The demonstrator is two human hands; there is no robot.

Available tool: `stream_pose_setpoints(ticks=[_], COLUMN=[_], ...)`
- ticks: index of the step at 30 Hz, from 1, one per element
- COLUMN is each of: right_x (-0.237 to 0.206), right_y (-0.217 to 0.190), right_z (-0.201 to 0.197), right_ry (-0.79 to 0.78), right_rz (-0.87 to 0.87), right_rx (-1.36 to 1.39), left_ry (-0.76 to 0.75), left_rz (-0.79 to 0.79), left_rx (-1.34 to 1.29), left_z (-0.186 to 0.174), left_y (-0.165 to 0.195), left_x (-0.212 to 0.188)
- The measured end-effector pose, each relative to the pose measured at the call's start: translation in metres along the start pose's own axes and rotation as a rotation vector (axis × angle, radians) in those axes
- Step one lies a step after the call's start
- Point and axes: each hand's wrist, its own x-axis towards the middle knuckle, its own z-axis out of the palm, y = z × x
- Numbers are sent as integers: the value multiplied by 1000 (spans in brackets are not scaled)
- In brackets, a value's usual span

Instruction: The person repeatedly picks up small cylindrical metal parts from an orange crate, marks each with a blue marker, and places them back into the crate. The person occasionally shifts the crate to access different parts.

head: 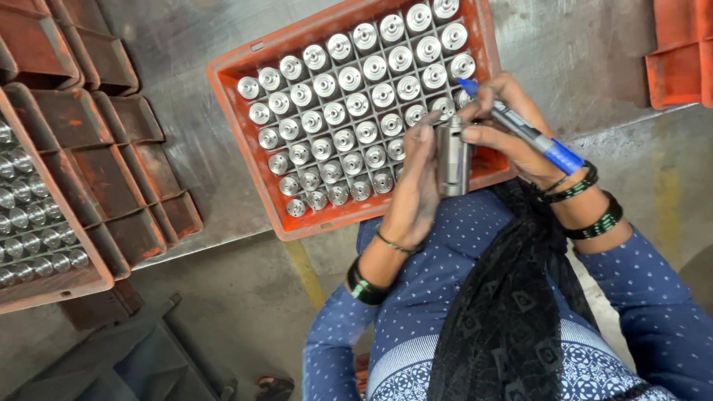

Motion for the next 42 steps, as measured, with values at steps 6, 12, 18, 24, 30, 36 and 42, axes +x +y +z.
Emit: stream_pose_setpoints(ticks=[6,12,18,24,30,36,42], right_x=[-25,-32,-32,-41,-37,-52,-47], right_y=[-20,-30,-29,-30,-33,-36,-52], right_z=[-14,1,10,16,28,61,99], right_ry=[17,-155,-22,149,265,361,239], right_rz=[-259,-364,-371,-380,-461,-298,-467], right_rx=[-991,-1445,-1311,-1199,-1080,-959,-1010], left_ry=[-116,-413,-420,-221,-264,-74,73], left_rz=[604,660,765,802,145,176,179], left_rx=[1389,1727,1741,1004,-60,-236,-170], left_z=[-68,-98,-85,-58,-50,-45,-24], left_y=[28,8,24,89,75,27,18], left_x=[-11,10,12,-52,-27,-12,-4])
